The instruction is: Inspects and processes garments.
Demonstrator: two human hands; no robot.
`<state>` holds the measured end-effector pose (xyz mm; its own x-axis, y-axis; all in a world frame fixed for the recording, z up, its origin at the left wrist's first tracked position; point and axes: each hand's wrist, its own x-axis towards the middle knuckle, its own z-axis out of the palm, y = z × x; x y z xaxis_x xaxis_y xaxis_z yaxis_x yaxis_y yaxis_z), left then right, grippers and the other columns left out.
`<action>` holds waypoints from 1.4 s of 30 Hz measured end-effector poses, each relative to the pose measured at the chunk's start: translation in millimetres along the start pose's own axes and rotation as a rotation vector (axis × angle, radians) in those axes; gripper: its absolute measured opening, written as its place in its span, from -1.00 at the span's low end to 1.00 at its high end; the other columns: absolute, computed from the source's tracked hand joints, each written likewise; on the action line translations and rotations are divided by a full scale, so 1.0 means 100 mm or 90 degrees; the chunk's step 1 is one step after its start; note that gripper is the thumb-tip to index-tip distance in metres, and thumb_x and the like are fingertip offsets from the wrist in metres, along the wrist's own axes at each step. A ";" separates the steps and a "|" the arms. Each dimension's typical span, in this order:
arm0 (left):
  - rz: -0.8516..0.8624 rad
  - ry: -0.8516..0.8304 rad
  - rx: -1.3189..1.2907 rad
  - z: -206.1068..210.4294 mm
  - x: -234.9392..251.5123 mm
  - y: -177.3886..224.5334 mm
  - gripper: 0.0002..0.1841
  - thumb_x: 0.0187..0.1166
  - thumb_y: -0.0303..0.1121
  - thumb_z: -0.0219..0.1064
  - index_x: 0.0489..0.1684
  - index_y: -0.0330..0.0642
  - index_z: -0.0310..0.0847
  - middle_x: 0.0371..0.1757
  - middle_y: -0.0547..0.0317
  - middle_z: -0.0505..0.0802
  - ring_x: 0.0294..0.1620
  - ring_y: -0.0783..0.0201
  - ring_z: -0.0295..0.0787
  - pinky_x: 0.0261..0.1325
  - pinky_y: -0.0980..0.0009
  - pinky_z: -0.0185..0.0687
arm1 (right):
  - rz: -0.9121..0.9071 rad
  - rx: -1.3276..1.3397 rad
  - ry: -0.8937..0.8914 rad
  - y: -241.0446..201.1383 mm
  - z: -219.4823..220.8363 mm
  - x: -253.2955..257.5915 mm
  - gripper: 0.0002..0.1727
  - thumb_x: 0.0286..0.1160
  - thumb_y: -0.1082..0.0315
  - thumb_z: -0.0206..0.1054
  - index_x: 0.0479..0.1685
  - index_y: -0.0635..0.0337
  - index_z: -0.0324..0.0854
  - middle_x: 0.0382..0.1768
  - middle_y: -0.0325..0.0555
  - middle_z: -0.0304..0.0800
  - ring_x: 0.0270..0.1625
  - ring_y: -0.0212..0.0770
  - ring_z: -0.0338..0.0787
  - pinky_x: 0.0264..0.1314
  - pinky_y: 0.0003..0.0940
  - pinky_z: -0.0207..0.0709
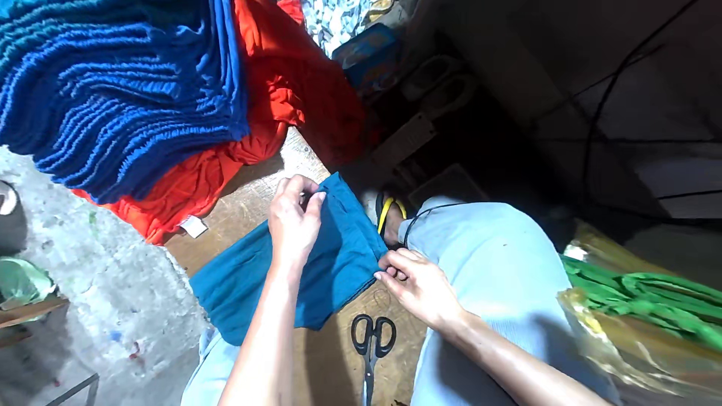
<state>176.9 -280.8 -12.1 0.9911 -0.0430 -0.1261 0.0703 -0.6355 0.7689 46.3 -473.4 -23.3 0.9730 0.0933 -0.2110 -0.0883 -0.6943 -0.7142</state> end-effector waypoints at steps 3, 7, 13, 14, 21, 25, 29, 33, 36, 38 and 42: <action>0.016 0.024 -0.072 0.01 -0.03 -0.07 -0.90 0.58 -0.45 0.37 -0.09 -0.25 0.64 -0.24 0.17 0.76 -0.41 0.51 0.60 -0.28 0.57 0.52 | -0.048 -0.004 0.028 -0.02 0.04 -0.01 -0.95 0.28 0.42 0.42 -0.38 0.21 0.74 -0.12 -0.03 0.78 -0.11 -0.08 0.82 -0.17 -0.12 0.73; 0.021 -0.010 -0.090 0.05 0.00 -0.07 -0.85 0.56 -0.54 0.34 0.01 -0.28 0.62 -0.19 0.11 0.76 -0.36 0.46 0.66 -0.23 0.51 0.62 | -0.016 0.042 0.002 -0.05 0.04 0.00 -0.92 0.31 0.43 0.32 -0.28 0.21 0.65 -0.40 -0.16 0.64 -0.51 -0.31 0.58 -0.49 -0.36 0.51; 0.068 0.015 -0.028 0.12 0.09 -0.13 -0.81 0.59 -0.54 0.31 0.10 -0.29 0.65 -0.04 -0.01 0.81 -0.35 0.34 0.69 -0.21 0.40 0.63 | 0.086 0.016 -0.108 -0.12 -0.05 0.04 -0.63 0.41 0.42 0.31 0.23 0.21 0.63 -0.35 -0.11 0.69 -0.42 -0.17 0.65 -0.36 -0.12 0.55; 0.064 0.011 -0.019 0.13 0.09 -0.15 -0.81 0.60 -0.53 0.31 0.10 -0.29 0.66 -0.04 -0.04 0.81 -0.33 0.29 0.72 -0.18 0.35 0.67 | 0.115 0.010 -0.131 -0.15 -0.08 0.06 -0.62 0.44 0.41 0.30 0.26 0.20 0.63 -0.36 -0.11 0.66 -0.40 -0.15 0.63 -0.34 -0.09 0.53; 0.103 0.011 -0.002 -0.07 -0.22 -0.10 -0.73 0.65 -0.48 0.27 0.23 -0.32 0.67 0.15 -0.12 0.77 -0.07 0.22 0.80 0.02 0.32 0.73 | 0.147 0.075 -0.084 -0.09 -0.14 0.00 -0.56 0.40 0.50 0.30 0.32 0.18 0.59 -0.38 -0.23 0.65 -0.46 -0.31 0.57 -0.40 -0.28 0.50; 0.194 -0.032 0.115 -0.06 -0.99 -0.14 -0.78 0.59 -0.36 0.29 -0.06 -0.31 0.78 -0.13 -0.03 0.82 -0.18 0.11 0.81 -0.13 0.18 0.78 | 0.037 0.059 0.039 0.06 -0.14 -0.08 -0.59 0.31 0.47 0.24 0.21 0.21 0.64 -0.18 -0.18 0.70 -0.39 -0.40 0.58 -0.38 -0.44 0.49; 0.219 -0.064 0.237 0.18 -1.62 -0.34 -0.74 0.43 -0.16 0.45 -0.18 -0.14 0.85 -0.21 0.02 0.83 -0.15 -0.02 0.83 -0.15 0.11 0.76 | -0.138 -0.035 0.026 0.17 -0.14 -0.03 -0.70 0.35 0.42 0.28 0.00 0.05 0.85 0.03 -0.08 0.78 0.06 -0.08 0.78 0.02 -0.13 0.70; 0.217 -0.009 0.266 0.33 -1.63 -0.20 -0.72 0.37 -0.19 0.53 -0.13 -0.18 0.85 -0.18 -0.06 0.84 -0.14 -0.09 0.82 -0.14 0.04 0.71 | -0.112 -0.012 -0.009 0.21 -0.15 0.07 -0.64 0.51 0.38 0.34 0.28 0.12 0.75 -0.02 -0.03 0.78 -0.06 -0.10 0.81 -0.04 -0.09 0.72; 0.230 -0.029 0.237 0.53 -1.45 -0.04 -0.78 0.40 -0.30 0.54 -0.11 -0.18 0.83 -0.17 -0.06 0.81 -0.10 -0.07 0.81 -0.12 0.04 0.72 | -0.119 -0.008 -0.017 0.20 -0.14 0.11 -0.76 0.46 0.47 0.38 0.06 0.19 0.81 -0.08 0.01 0.80 -0.05 -0.03 0.83 0.01 -0.01 0.73; 0.157 -0.057 0.177 0.59 -1.31 -0.01 -0.87 0.44 -0.41 0.50 -0.16 -0.24 0.83 -0.18 -0.07 0.83 -0.09 -0.07 0.83 -0.09 0.00 0.75 | -0.125 -0.023 -0.034 0.20 -0.15 0.14 -0.84 0.44 0.52 0.40 -0.09 0.20 0.82 -0.12 0.02 0.79 -0.03 0.01 0.82 0.01 0.04 0.71; -0.095 -0.110 -0.135 0.32 -1.17 -0.01 -0.86 0.60 -0.42 0.40 -0.08 -0.31 0.77 -0.11 0.01 0.84 -0.13 0.20 0.78 0.02 0.18 0.72 | -0.219 -0.073 -0.025 0.25 -0.15 0.13 -0.71 0.38 0.52 0.40 0.06 0.13 0.85 -0.14 0.05 0.79 -0.08 0.07 0.82 -0.07 0.01 0.72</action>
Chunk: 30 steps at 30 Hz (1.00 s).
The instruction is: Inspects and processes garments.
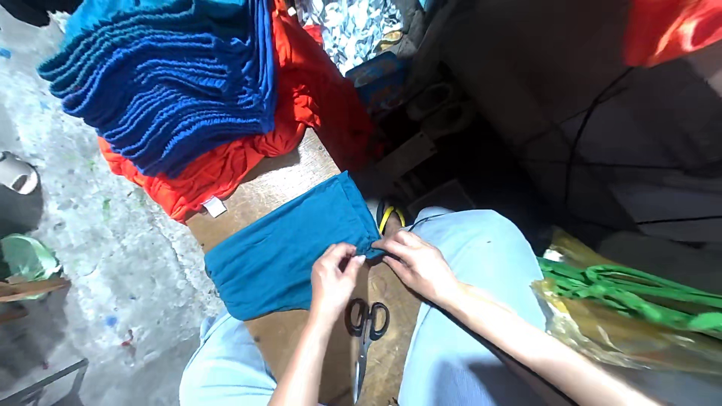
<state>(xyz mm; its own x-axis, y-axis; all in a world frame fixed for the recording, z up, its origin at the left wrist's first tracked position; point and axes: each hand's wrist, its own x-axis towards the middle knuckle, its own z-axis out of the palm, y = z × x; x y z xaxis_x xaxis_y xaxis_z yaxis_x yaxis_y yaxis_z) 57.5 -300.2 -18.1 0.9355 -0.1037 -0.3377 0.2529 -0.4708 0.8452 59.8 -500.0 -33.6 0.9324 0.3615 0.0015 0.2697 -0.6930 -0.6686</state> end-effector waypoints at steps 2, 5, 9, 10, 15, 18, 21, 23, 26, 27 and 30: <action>-0.051 0.008 -0.131 -0.10 0.00 -0.06 -0.91 0.62 -0.43 0.37 -0.17 -0.26 0.75 -0.29 0.16 0.78 -0.36 0.38 0.63 -0.24 0.42 0.57 | -0.052 -0.022 -0.004 -0.01 0.05 0.01 -0.72 0.35 0.44 0.43 0.03 0.09 0.88 -0.18 0.04 0.80 -0.12 0.09 0.80 -0.14 0.00 0.70; -0.065 -0.010 -0.193 -0.16 0.00 -0.13 -0.89 0.63 -0.43 0.35 -0.23 -0.23 0.78 -0.33 0.23 0.78 -0.40 0.43 0.58 -0.26 0.47 0.53 | -0.048 0.023 -0.021 -0.05 0.07 0.04 -0.69 0.33 0.20 0.41 0.01 0.06 0.87 -0.15 -0.06 0.79 -0.08 -0.02 0.78 -0.11 -0.07 0.66; -0.058 -0.032 -0.178 -0.15 0.00 -0.12 -0.92 0.59 -0.50 0.37 -0.18 -0.26 0.78 -0.27 0.20 0.82 -0.34 0.43 0.67 -0.19 0.47 0.60 | 0.021 0.125 -0.050 -0.08 0.00 0.08 -0.60 0.48 0.04 0.33 0.08 0.12 0.84 -0.14 -0.07 0.77 -0.04 -0.09 0.76 -0.02 -0.08 0.63; -0.058 -0.032 -0.172 -0.15 0.00 -0.12 -0.93 0.59 -0.50 0.37 -0.16 -0.25 0.78 -0.29 0.21 0.82 -0.35 0.44 0.66 -0.22 0.49 0.59 | 0.010 0.106 -0.054 -0.07 0.02 0.10 -0.64 0.53 0.07 0.32 0.02 0.11 0.86 -0.20 -0.08 0.77 -0.10 -0.08 0.76 -0.07 -0.09 0.63; -0.067 -0.025 -0.135 -0.14 0.00 -0.08 -0.93 0.61 -0.49 0.38 -0.13 -0.24 0.78 -0.26 0.17 0.83 -0.33 0.43 0.70 -0.21 0.48 0.61 | -0.076 -0.022 -0.119 -0.10 0.03 0.11 -0.91 0.36 0.47 0.47 -0.22 0.16 0.83 -0.30 -0.02 0.74 -0.15 0.04 0.78 -0.14 -0.06 0.69; -0.060 -0.011 -0.118 -0.13 -0.01 -0.08 -0.92 0.61 -0.45 0.39 -0.13 -0.21 0.78 -0.25 0.17 0.85 -0.31 0.42 0.72 -0.21 0.45 0.63 | -0.128 -0.058 -0.059 -0.06 0.02 0.03 -0.90 0.35 0.44 0.38 -0.29 0.15 0.81 -0.29 -0.03 0.72 -0.17 0.00 0.77 -0.19 -0.15 0.68; -0.044 -0.010 -0.111 -0.13 -0.02 -0.08 -0.91 0.63 -0.42 0.37 -0.11 -0.21 0.77 -0.21 0.16 0.84 -0.25 0.39 0.74 -0.13 0.38 0.65 | -0.165 -0.068 0.017 -0.08 -0.07 -0.03 -0.79 0.51 0.34 0.20 -0.31 0.17 0.76 -0.16 0.00 0.78 -0.08 0.00 0.79 -0.12 -0.18 0.69; -0.034 -0.010 -0.109 -0.13 -0.03 -0.09 -0.91 0.64 -0.41 0.36 -0.11 -0.20 0.76 -0.22 0.15 0.83 -0.25 0.38 0.73 -0.13 0.37 0.65 | -0.186 -0.054 0.052 -0.12 -0.13 -0.06 -0.77 0.53 0.33 0.16 -0.37 0.18 0.69 -0.14 0.00 0.78 -0.08 -0.06 0.80 -0.18 -0.26 0.67; -0.026 -0.005 -0.110 -0.11 -0.03 -0.09 -0.93 0.62 -0.42 0.38 -0.13 -0.19 0.76 -0.25 0.17 0.83 -0.28 0.40 0.72 -0.15 0.39 0.65 | -0.190 0.013 0.020 -0.16 -0.15 -0.10 -0.83 0.51 0.40 0.15 -0.32 0.21 0.63 -0.20 -0.05 0.74 -0.24 -0.24 0.78 -0.34 -0.41 0.65; -0.022 -0.007 -0.108 -0.11 -0.03 -0.09 -0.93 0.61 -0.43 0.38 -0.13 -0.19 0.77 -0.24 0.18 0.83 -0.27 0.40 0.72 -0.14 0.39 0.64 | -0.182 0.038 0.002 -0.16 -0.14 -0.10 -0.85 0.49 0.42 0.15 -0.29 0.22 0.63 -0.22 -0.07 0.71 -0.29 -0.28 0.76 -0.36 -0.45 0.64; -0.013 -0.019 -0.101 -0.11 -0.04 -0.07 -0.93 0.60 -0.44 0.40 -0.13 -0.18 0.79 -0.23 0.19 0.84 -0.26 0.41 0.74 -0.13 0.41 0.66 | -0.181 0.072 -0.035 -0.12 -0.12 -0.02 -0.81 0.44 0.48 0.18 -0.10 0.28 0.67 -0.21 -0.03 0.73 -0.21 -0.24 0.80 -0.17 -0.43 0.70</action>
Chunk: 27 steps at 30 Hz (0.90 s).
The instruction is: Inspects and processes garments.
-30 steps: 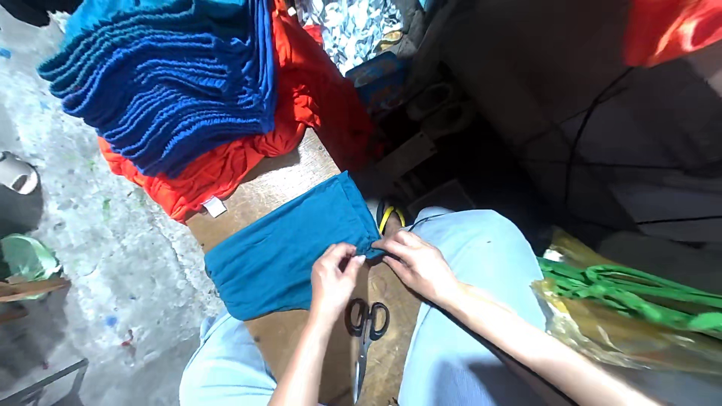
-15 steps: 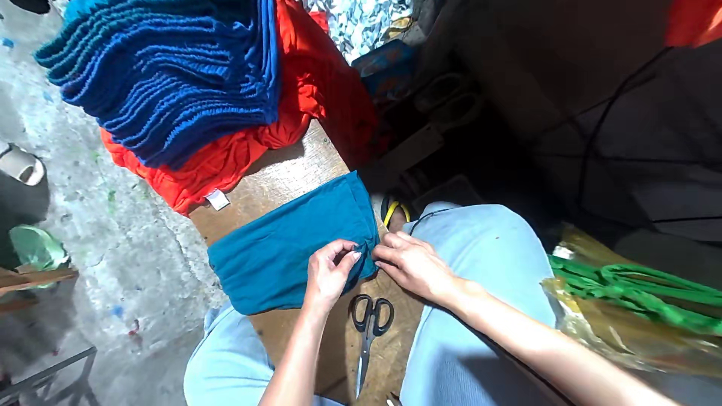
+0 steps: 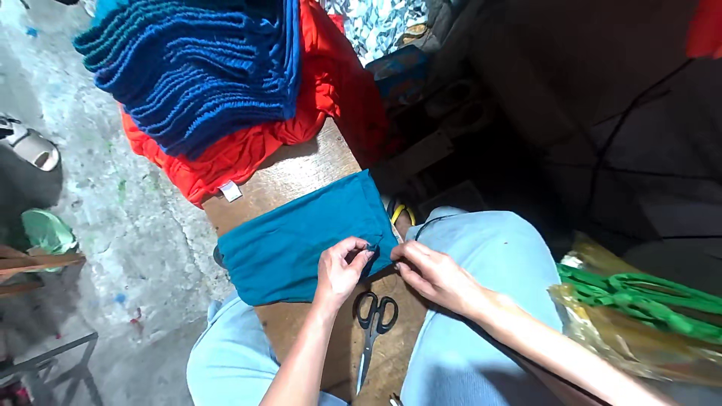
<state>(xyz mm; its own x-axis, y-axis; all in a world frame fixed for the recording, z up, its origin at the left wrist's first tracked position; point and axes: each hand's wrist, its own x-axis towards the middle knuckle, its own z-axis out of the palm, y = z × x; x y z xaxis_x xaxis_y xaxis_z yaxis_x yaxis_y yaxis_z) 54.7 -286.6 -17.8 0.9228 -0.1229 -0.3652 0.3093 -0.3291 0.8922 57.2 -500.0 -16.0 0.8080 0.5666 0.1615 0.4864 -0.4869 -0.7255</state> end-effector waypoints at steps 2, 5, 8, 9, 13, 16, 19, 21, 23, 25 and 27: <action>-0.005 -0.003 0.009 0.01 -0.01 0.01 -0.93 0.59 -0.43 0.40 -0.13 -0.17 0.80 -0.22 0.19 0.85 -0.28 0.40 0.74 -0.15 0.38 0.66 | -0.019 -0.009 -0.046 0.08 0.00 0.04 -0.74 0.40 0.47 0.24 0.03 0.27 0.69 -0.11 -0.01 0.77 0.01 -0.12 0.80 0.12 -0.32 0.68; 0.018 -0.007 0.060 0.05 -0.01 0.01 -0.92 0.57 -0.43 0.43 -0.14 -0.20 0.82 -0.15 0.12 0.87 -0.20 0.30 0.80 -0.06 0.23 0.72 | -0.031 -0.054 -0.072 0.09 0.02 0.11 -0.71 0.36 0.48 0.31 0.07 0.28 0.70 -0.13 0.01 0.78 0.02 0.00 0.80 0.15 -0.17 0.67; 0.050 -0.033 0.142 0.09 -0.03 0.04 -0.88 0.53 -0.38 0.46 -0.22 -0.24 0.85 -0.19 0.02 0.88 -0.07 0.07 0.80 0.06 -0.02 0.65 | -0.045 -0.101 -0.059 0.06 0.08 0.15 -0.68 0.40 0.41 0.34 0.14 0.26 0.69 -0.24 -0.01 0.79 -0.13 0.01 0.83 0.02 -0.11 0.71; 0.070 -0.049 0.161 0.07 -0.06 0.05 -0.86 0.53 -0.36 0.46 -0.20 -0.24 0.87 -0.17 0.02 0.89 0.00 0.04 0.80 0.12 -0.03 0.64 | -0.055 -0.107 -0.057 0.07 0.09 0.15 -0.68 0.40 0.41 0.34 0.12 0.25 0.71 -0.29 -0.01 0.79 -0.17 0.01 0.83 -0.04 -0.11 0.71; 0.221 0.043 0.220 -0.16 -0.35 -0.11 -0.81 0.52 -0.38 0.36 -0.08 -0.19 0.88 0.00 0.12 0.93 0.19 0.13 0.82 0.30 0.15 0.67 | -0.076 -0.129 -0.071 0.17 0.08 0.12 -0.78 0.46 0.31 0.28 -0.16 0.15 0.84 -0.38 -0.07 0.71 -0.24 -0.03 0.77 -0.17 -0.17 0.67; 0.243 0.175 0.286 -0.40 -0.67 -0.37 -0.83 0.46 -0.43 0.34 -0.13 -0.22 0.83 -0.05 0.10 0.89 0.11 0.17 0.82 0.21 0.24 0.74 | -0.082 -0.133 -0.088 0.21 0.07 0.11 -0.76 0.50 0.26 0.25 -0.23 0.13 0.83 -0.37 -0.07 0.71 -0.22 -0.04 0.77 -0.18 -0.18 0.67; 0.232 0.222 0.344 -0.46 -0.95 -0.62 -0.86 0.41 -0.43 0.36 -0.21 -0.22 0.79 -0.08 0.06 0.85 0.05 0.12 0.83 0.10 0.23 0.77 | -0.093 -0.139 -0.101 0.20 0.03 0.15 -0.76 0.49 0.29 0.25 -0.19 0.17 0.83 -0.35 -0.04 0.73 -0.21 -0.01 0.79 -0.18 -0.15 0.68; 0.239 0.233 0.374 -0.41 -1.04 -0.72 -0.87 0.40 -0.40 0.39 -0.23 -0.22 0.81 -0.06 -0.01 0.85 0.05 0.03 0.83 0.10 0.14 0.77 | -0.108 -0.147 -0.109 0.19 0.01 0.19 -0.77 0.49 0.28 0.26 -0.20 0.16 0.83 -0.37 -0.06 0.70 -0.23 -0.02 0.77 -0.21 -0.18 0.65; 0.242 0.246 0.412 -0.34 -1.05 -0.77 -0.83 0.43 -0.30 0.44 -0.19 -0.19 0.81 -0.03 -0.02 0.84 0.06 -0.01 0.82 0.12 0.09 0.74 | -0.123 -0.153 -0.127 0.19 -0.02 0.23 -0.78 0.50 0.26 0.28 -0.25 0.16 0.81 -0.39 -0.08 0.69 -0.24 -0.03 0.76 -0.22 -0.20 0.64; 0.238 0.257 0.456 -0.27 -1.01 -0.79 -0.75 0.43 -0.19 0.47 -0.12 -0.16 0.82 0.02 -0.02 0.84 0.10 -0.05 0.80 0.13 0.02 0.69 | -0.137 -0.158 -0.150 0.18 -0.06 0.27 -0.79 0.50 0.25 0.30 -0.29 0.16 0.79 -0.41 -0.09 0.69 -0.26 -0.05 0.75 -0.22 -0.22 0.63; 0.236 0.273 0.476 -0.23 -0.96 -0.81 -0.78 0.41 -0.23 0.50 -0.12 -0.12 0.84 -0.01 -0.01 0.84 0.08 -0.07 0.79 0.08 0.00 0.67 | -0.153 -0.171 -0.167 0.17 -0.10 0.32 -0.77 0.52 0.22 0.28 -0.30 0.14 0.78 -0.42 -0.12 0.68 -0.28 -0.07 0.74 -0.25 -0.25 0.62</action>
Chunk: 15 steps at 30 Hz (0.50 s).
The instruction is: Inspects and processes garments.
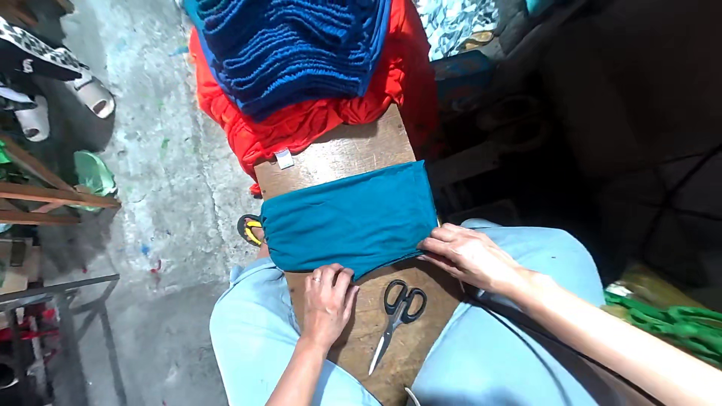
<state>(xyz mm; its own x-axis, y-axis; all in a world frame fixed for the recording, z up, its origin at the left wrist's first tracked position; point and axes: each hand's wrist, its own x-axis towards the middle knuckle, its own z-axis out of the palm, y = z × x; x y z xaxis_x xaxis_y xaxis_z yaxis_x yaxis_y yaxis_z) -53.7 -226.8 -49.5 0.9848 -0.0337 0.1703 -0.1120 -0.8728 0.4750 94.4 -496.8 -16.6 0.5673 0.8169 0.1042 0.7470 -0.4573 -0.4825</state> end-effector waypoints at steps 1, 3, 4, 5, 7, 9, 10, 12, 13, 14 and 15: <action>-0.007 0.007 -0.004 0.02 0.02 0.00 -0.82 0.41 -0.28 0.49 -0.15 -0.11 0.85 -0.03 -0.01 0.84 0.06 -0.07 0.78 0.05 0.01 0.66 | -0.007 -0.007 -0.007 0.00 -0.02 0.02 -0.75 0.55 0.20 0.27 -0.29 0.14 0.79 -0.43 -0.13 0.67 -0.30 -0.08 0.73 -0.27 -0.25 0.61; -0.029 0.016 -0.044 0.01 0.08 0.00 -0.88 0.41 -0.36 0.47 -0.22 -0.12 0.87 -0.09 0.01 0.84 0.03 -0.06 0.79 0.03 0.00 0.67 | -0.016 -0.016 -0.024 -0.01 -0.09 0.06 -0.73 0.58 0.18 0.26 -0.26 0.13 0.81 -0.42 -0.13 0.67 -0.29 -0.07 0.74 -0.28 -0.23 0.62; -0.040 0.015 -0.073 -0.01 0.12 -0.01 -0.88 0.43 -0.36 0.44 -0.23 -0.13 0.87 -0.10 0.03 0.85 0.03 -0.04 0.79 0.05 -0.01 0.66 | -0.018 -0.016 -0.035 -0.02 -0.14 0.08 -0.75 0.56 0.20 0.28 -0.25 0.13 0.81 -0.42 -0.13 0.68 -0.28 -0.07 0.76 -0.27 -0.21 0.63; -0.050 0.013 -0.102 -0.06 0.15 -0.03 -0.87 0.46 -0.34 0.41 -0.24 -0.13 0.87 -0.11 0.06 0.86 0.03 -0.01 0.79 0.09 -0.03 0.63 | -0.016 -0.010 -0.044 -0.04 -0.20 0.12 -0.79 0.53 0.23 0.31 -0.24 0.12 0.82 -0.41 -0.13 0.68 -0.27 -0.07 0.76 -0.26 -0.20 0.64; -0.069 0.024 -0.165 -0.20 0.24 -0.06 -0.82 0.48 -0.32 0.35 -0.25 -0.17 0.87 -0.16 0.10 0.90 0.01 0.07 0.83 0.24 -0.09 0.57 | -0.006 0.021 -0.056 -0.07 -0.33 0.22 -0.86 0.46 0.31 0.39 -0.23 0.15 0.81 -0.40 -0.10 0.71 -0.26 -0.05 0.78 -0.25 -0.14 0.65; -0.098 0.021 -0.245 -0.45 0.36 -0.08 -0.81 0.50 -0.36 0.33 -0.22 -0.26 0.85 -0.17 0.08 0.89 -0.01 0.16 0.84 0.29 0.00 0.58 | -0.008 0.049 -0.054 -0.10 -0.51 0.36 -0.89 0.44 0.32 0.44 -0.25 0.17 0.78 -0.41 -0.10 0.72 -0.27 -0.07 0.80 -0.26 -0.13 0.67; -0.112 0.021 -0.275 -0.59 0.42 -0.07 -0.82 0.50 -0.38 0.34 -0.20 -0.28 0.83 -0.14 0.09 0.88 -0.02 0.23 0.83 0.22 0.14 0.67 | -0.016 0.055 -0.050 -0.13 -0.61 0.44 -0.89 0.45 0.31 0.44 -0.27 0.16 0.77 -0.42 -0.12 0.70 -0.29 -0.10 0.79 -0.27 -0.15 0.67; -0.123 0.033 -0.320 -0.85 0.54 -0.05 -0.84 0.51 -0.40 0.34 -0.18 -0.28 0.80 -0.11 0.15 0.86 -0.05 0.40 0.80 0.10 0.40 0.73 | -0.048 0.048 -0.045 -0.19 -0.86 0.62 -0.87 0.48 0.30 0.44 -0.27 0.18 0.78 -0.44 -0.10 0.69 -0.31 -0.10 0.78 -0.30 -0.16 0.64; -0.121 0.048 -0.334 -0.97 0.59 -0.03 -0.84 0.51 -0.41 0.33 -0.18 -0.29 0.79 -0.13 0.15 0.85 -0.08 0.43 0.78 0.05 0.43 0.71 | -0.074 0.022 -0.041 -0.23 -0.99 0.71 -0.85 0.50 0.29 0.42 -0.27 0.17 0.79 -0.44 -0.09 0.69 -0.30 -0.08 0.77 -0.30 -0.15 0.63; -0.115 0.068 -0.339 -1.07 0.64 0.00 -0.84 0.52 -0.41 0.32 -0.18 -0.30 0.78 -0.18 0.17 0.83 -0.15 0.45 0.75 -0.02 0.46 0.68 | -0.105 -0.005 -0.032 -0.27 -1.12 0.79 -0.83 0.52 0.27 0.40 -0.27 0.17 0.81 -0.40 -0.07 0.70 -0.26 -0.03 0.78 -0.27 -0.11 0.63; -0.111 0.087 -0.341 -1.18 0.68 0.04 -0.84 0.54 -0.40 0.31 -0.17 -0.30 0.76 -0.21 0.18 0.82 -0.22 0.47 0.72 -0.08 0.47 0.66 | -0.132 -0.027 -0.021 -0.32 -1.25 0.88 -0.82 0.53 0.25 0.38 -0.26 0.14 0.83 -0.33 -0.04 0.74 -0.18 0.01 0.78 -0.20 -0.07 0.64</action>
<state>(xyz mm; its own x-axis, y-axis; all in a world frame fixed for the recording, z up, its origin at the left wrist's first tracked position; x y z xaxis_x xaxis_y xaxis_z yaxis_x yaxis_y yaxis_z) -2.8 -175.2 66.3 0.9725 0.1827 0.1441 -0.0370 -0.4899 0.8710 163.4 -454.3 116.9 0.3890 0.9056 0.1692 0.8609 -0.2920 -0.4165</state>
